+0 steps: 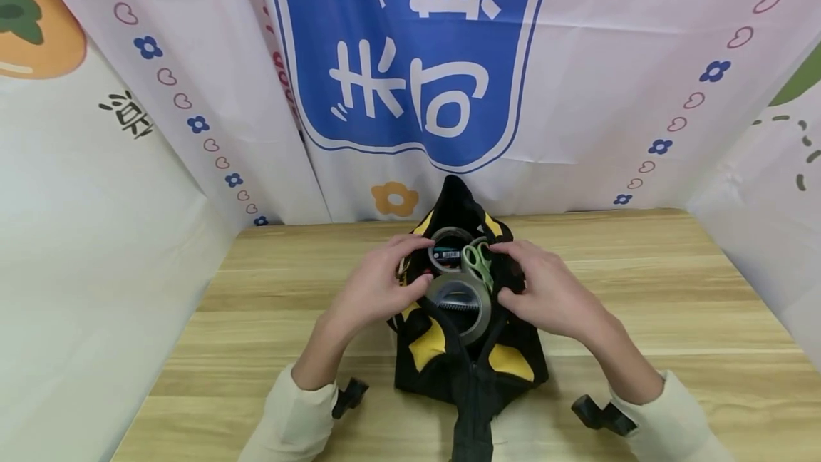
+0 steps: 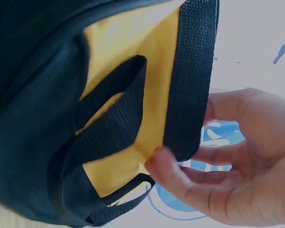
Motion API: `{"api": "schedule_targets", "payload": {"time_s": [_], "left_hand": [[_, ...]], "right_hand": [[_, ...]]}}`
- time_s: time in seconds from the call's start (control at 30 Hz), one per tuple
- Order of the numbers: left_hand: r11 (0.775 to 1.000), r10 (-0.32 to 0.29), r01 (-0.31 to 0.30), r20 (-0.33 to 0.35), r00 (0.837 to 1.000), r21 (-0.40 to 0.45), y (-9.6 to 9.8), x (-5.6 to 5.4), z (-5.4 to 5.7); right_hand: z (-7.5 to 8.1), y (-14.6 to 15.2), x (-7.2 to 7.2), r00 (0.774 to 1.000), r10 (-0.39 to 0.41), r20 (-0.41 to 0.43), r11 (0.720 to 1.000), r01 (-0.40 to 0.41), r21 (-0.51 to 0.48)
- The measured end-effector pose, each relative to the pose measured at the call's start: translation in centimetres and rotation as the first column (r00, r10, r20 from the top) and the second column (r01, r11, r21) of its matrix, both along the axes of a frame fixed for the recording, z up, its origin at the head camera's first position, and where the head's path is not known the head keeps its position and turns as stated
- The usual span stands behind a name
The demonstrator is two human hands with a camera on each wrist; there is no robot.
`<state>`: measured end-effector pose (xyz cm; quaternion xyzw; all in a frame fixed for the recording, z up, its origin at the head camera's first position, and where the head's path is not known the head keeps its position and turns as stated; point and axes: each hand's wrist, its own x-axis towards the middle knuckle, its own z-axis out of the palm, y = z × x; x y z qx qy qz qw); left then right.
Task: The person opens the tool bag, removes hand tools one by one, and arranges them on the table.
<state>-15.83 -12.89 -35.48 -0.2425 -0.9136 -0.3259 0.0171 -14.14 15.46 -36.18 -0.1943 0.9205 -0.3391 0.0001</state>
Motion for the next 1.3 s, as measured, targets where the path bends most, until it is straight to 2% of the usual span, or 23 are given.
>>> {"api": "schedule_targets", "payload": {"time_s": [0.23, 0.5, 0.63, 0.83, 0.97, 1.17, 1.3], "left_hand": [[0.999, 0.035, -0.034, 0.029, 0.999, -0.033, -1.5, 0.9, 0.9], [0.999, 0.051, -0.052, 0.104, 0.993, 0.002, -3.5, 1.2, 0.6], [0.997, 0.078, -0.08, 0.12, 0.99, 0.013, -4.7, 1.2, 0.4], [0.993, 0.119, -0.118, 0.108, 0.987, -0.022, -6.7, 0.8, 0.2], [0.993, 0.117, -0.115, 0.112, 0.987, -0.025, -7.9, 0.6, 0.2], [0.993, 0.119, -0.122, 0.173, 0.978, 0.004, -8.8, 0.4, 0.5], [0.992, 0.122, -0.122, 0.153, 0.981, -0.011, -8.7, 0.3, 0.5]], "right_hand": [[-0.3, 1.4, 0.4, 0.999, -0.046, -0.004, 0.999, 0.045, -0.023], [0.2, 3.2, 1.3, 0.996, -0.048, 0.073, 0.998, 0.051, -0.043], [0.5, 4.8, 1.3, 0.995, -0.049, 0.091, 0.998, 0.052, -0.039], [0.2, 7.5, 1.4, 0.992, -0.044, 0.119, 0.997, 0.051, -0.055], [0.0, 9.1, 1.3, 0.991, -0.034, 0.129, 0.997, 0.043, -0.064], [0.2, 10.0, 1.1, 0.989, -0.046, 0.143, 0.997, 0.055, -0.059], [0.3, 9.8, 1.1, 0.987, -0.056, 0.15, 0.996, 0.067, -0.065]]}}
